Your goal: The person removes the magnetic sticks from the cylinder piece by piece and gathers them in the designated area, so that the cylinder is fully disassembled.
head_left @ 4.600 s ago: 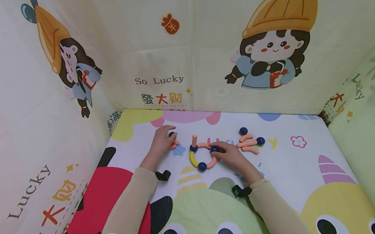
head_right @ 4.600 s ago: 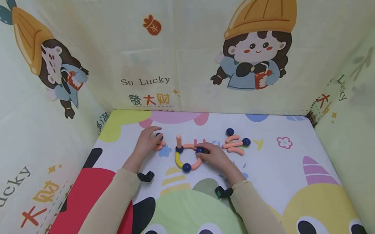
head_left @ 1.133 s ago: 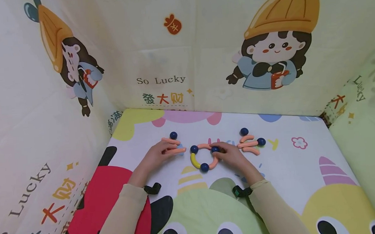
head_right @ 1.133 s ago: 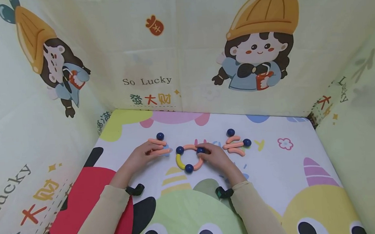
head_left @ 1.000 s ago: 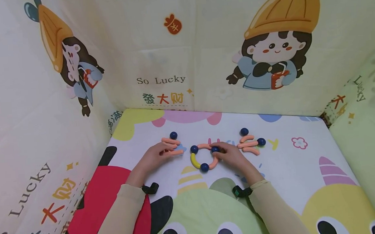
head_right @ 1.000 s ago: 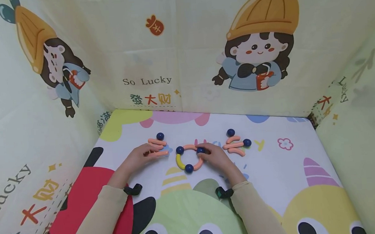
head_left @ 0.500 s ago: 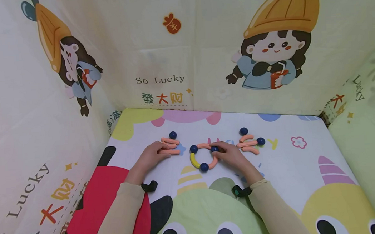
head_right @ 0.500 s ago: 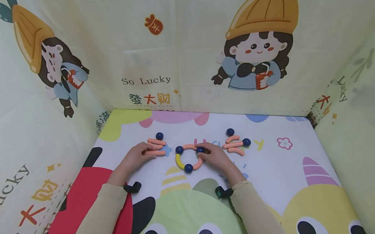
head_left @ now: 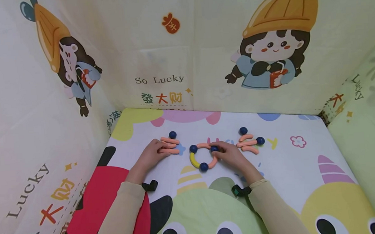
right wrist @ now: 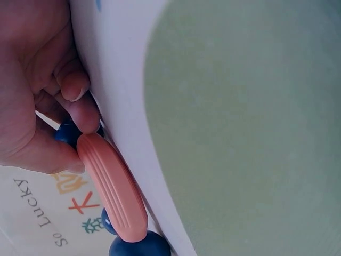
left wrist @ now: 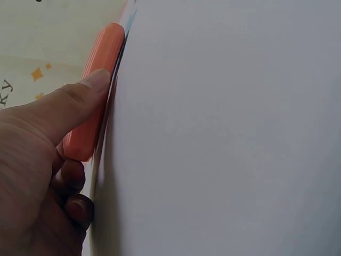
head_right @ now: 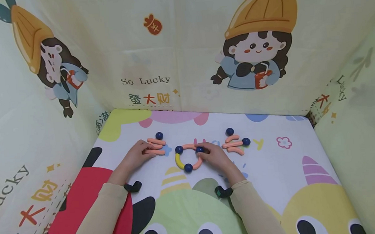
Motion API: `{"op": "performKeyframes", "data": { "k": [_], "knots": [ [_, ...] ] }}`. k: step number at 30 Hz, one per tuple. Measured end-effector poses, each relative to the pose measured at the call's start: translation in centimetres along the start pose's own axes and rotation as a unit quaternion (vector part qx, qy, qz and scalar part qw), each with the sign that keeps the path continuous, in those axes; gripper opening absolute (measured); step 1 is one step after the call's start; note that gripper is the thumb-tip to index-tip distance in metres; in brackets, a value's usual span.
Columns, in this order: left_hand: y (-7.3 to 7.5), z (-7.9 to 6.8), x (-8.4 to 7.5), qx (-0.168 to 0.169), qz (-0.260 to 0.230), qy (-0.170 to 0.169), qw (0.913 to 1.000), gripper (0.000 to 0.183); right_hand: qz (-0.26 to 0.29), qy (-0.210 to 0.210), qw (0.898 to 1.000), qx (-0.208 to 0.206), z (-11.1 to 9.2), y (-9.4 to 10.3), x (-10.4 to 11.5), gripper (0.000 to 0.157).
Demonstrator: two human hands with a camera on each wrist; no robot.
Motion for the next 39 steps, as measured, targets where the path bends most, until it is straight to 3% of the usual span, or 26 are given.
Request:
{"op": "performKeyframes", "data": {
  "k": [16,23,27,31,35,39],
  "knots": [
    [0.0,0.2,-0.2,-0.010,0.025,0.007,0.9996,0.043,0.037,-0.030,0.999,0.012,0.3,0.1,0.0,0.037],
    [0.3,-0.1,-0.6,-0.026,0.034,0.000,0.9991,0.042,0.014,-0.027,0.999,0.011,0.5,0.2,-0.1,0.036],
    [0.5,-0.5,-1.6,-0.050,0.041,-0.026,0.9976,0.037,0.021,-0.027,0.999,0.011,0.5,0.2,-0.1,0.035],
    [0.3,-0.6,-3.3,-0.071,0.024,-0.083,0.9938,0.029,0.018,-0.023,1.000,0.009,0.4,0.2,0.0,0.035],
    [-0.7,-0.9,-5.1,-0.047,-0.002,-0.113,0.9925,0.027,0.002,-0.009,1.000,0.002,0.2,0.3,0.1,0.037],
    [-2.2,-1.5,-6.6,-0.008,-0.002,-0.114,0.9935,0.029,-0.007,0.011,1.000,0.003,-0.3,0.2,0.4,0.043]
  ]
}}
Point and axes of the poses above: each hand's wrist, its own z-axis towards the middle knuckle, its own y-axis out of the back of the hand, x = y × z, the point moved 4 cm from there along z, towards the middle knuckle, and after that the axes turned 8 degrees about z, right-handed, at the moved point
